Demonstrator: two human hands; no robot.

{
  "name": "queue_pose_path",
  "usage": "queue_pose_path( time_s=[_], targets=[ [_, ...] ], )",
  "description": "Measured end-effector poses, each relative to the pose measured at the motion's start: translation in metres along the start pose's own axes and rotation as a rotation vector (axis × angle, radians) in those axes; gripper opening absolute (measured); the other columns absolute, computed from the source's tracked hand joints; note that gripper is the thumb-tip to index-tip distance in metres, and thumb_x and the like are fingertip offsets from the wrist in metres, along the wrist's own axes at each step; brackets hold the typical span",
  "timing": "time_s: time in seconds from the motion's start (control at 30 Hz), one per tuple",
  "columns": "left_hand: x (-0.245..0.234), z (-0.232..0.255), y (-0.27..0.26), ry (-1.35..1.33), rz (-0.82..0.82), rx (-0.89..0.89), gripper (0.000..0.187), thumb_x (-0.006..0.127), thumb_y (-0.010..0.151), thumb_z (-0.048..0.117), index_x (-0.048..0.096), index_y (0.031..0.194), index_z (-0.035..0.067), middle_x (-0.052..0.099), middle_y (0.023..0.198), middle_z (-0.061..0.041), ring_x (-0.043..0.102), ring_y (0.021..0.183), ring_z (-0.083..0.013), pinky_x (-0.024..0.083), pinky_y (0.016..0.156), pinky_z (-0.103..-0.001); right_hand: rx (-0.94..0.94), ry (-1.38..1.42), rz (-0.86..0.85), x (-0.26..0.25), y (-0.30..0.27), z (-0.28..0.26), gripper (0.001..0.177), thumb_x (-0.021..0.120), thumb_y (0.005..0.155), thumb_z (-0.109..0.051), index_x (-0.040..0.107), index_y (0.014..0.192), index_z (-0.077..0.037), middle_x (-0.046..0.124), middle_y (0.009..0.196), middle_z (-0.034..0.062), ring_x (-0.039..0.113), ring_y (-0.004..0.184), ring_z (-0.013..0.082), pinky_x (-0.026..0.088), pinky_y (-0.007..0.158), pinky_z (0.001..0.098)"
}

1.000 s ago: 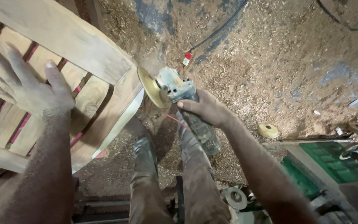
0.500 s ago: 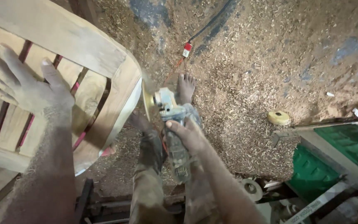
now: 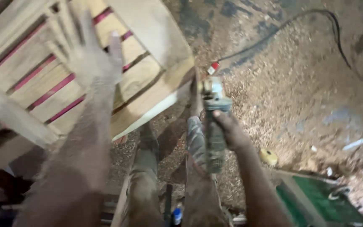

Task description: Sanding a wooden chair with an angle grinder.

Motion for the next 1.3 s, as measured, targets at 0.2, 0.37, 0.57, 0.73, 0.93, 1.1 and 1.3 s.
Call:
queue_pose_path(
  time_s=[0.2, 0.37, 0.57, 0.73, 0.93, 1.1, 1.3],
  targets=[
    [-0.002, 0.005, -0.007, -0.089, 0.074, 0.045, 0.071, 0.056, 0.112, 0.062, 0.039, 0.167, 0.020, 0.025, 0.172, -0.016, 0.016, 0.158, -0.0422, 0.008, 0.127, -0.070, 0.000, -0.367, 0.002, -0.026, 0.012, -0.058, 0.052, 0.063, 0.096, -0.052, 0.057, 0.118, -0.005, 0.069, 0.091, 0.0099, 0.069, 0.078, 0.0201, 0.060, 0.067, 0.0364],
    [0.008, 0.002, -0.006, -0.155, 0.118, 0.050, 0.071, 0.063, 0.109, 0.057, 0.041, 0.165, 0.019, 0.031, 0.169, -0.016, 0.019, 0.156, -0.0431, 0.008, 0.126, -0.071, 0.050, -0.374, -0.175, -0.044, 0.028, -0.083, 0.052, 0.064, 0.097, -0.051, 0.058, 0.117, -0.003, 0.068, 0.089, 0.0116, 0.066, 0.072, 0.0218, 0.058, 0.061, 0.0383],
    [0.009, 0.002, -0.005, -0.153, 0.184, 0.116, 0.070, 0.067, 0.110, 0.054, 0.042, 0.164, 0.017, 0.032, 0.169, -0.018, 0.021, 0.156, -0.0440, 0.008, 0.125, -0.072, 0.000, -0.422, -0.054, -0.022, 0.013, -0.068, 0.056, 0.060, 0.095, -0.054, 0.059, 0.120, -0.004, 0.068, 0.089, 0.0105, 0.068, 0.074, 0.0198, 0.058, 0.062, 0.0351],
    [0.000, 0.005, -0.006, -0.138, 0.148, 0.123, 0.073, 0.065, 0.109, 0.056, 0.041, 0.166, 0.016, 0.032, 0.169, -0.017, 0.020, 0.156, -0.0442, 0.008, 0.125, -0.072, -0.004, -0.273, 0.036, -0.004, -0.003, -0.037, 0.058, 0.061, 0.096, -0.055, 0.059, 0.121, -0.002, 0.067, 0.089, 0.0125, 0.067, 0.073, 0.0211, 0.058, 0.063, 0.0366],
    [0.000, 0.004, -0.008, -0.089, 0.127, 0.122, 0.071, 0.061, 0.113, 0.060, 0.040, 0.167, 0.018, 0.028, 0.170, -0.018, 0.019, 0.157, -0.0440, 0.010, 0.126, -0.071, -0.024, -0.081, 0.126, 0.006, -0.007, 0.011, 0.061, 0.065, 0.094, -0.050, 0.049, 0.128, -0.002, 0.066, 0.097, 0.0141, 0.068, 0.078, 0.0240, 0.061, 0.068, 0.0403],
    [-0.010, 0.012, 0.000, -0.019, 0.002, 0.056, 0.073, 0.050, 0.111, 0.064, 0.038, 0.169, 0.022, 0.019, 0.175, -0.012, 0.013, 0.161, -0.0410, 0.010, 0.127, -0.073, 0.022, 0.012, 0.211, 0.042, -0.015, 0.028, 0.062, 0.062, 0.089, -0.049, 0.045, 0.132, -0.009, 0.065, 0.099, 0.0099, 0.068, 0.083, 0.0216, 0.064, 0.072, 0.0402],
    [-0.002, 0.002, 0.004, 0.029, -0.088, 0.049, 0.074, 0.043, 0.119, 0.061, 0.032, 0.176, 0.014, 0.011, 0.180, -0.014, 0.007, 0.163, -0.0434, 0.008, 0.127, -0.077, 0.000, 0.333, 0.268, 0.095, -0.029, 0.055, 0.058, 0.065, 0.093, -0.039, 0.044, 0.137, -0.007, 0.067, 0.096, 0.0115, 0.069, 0.079, 0.0240, 0.060, 0.074, 0.0429]
  ],
)
Point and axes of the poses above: each hand's wrist, its own y-axis towards the middle knuckle, its own x-axis out of the palm, z = x × y, the point moved 1 cm from there along y, towards the middle knuckle
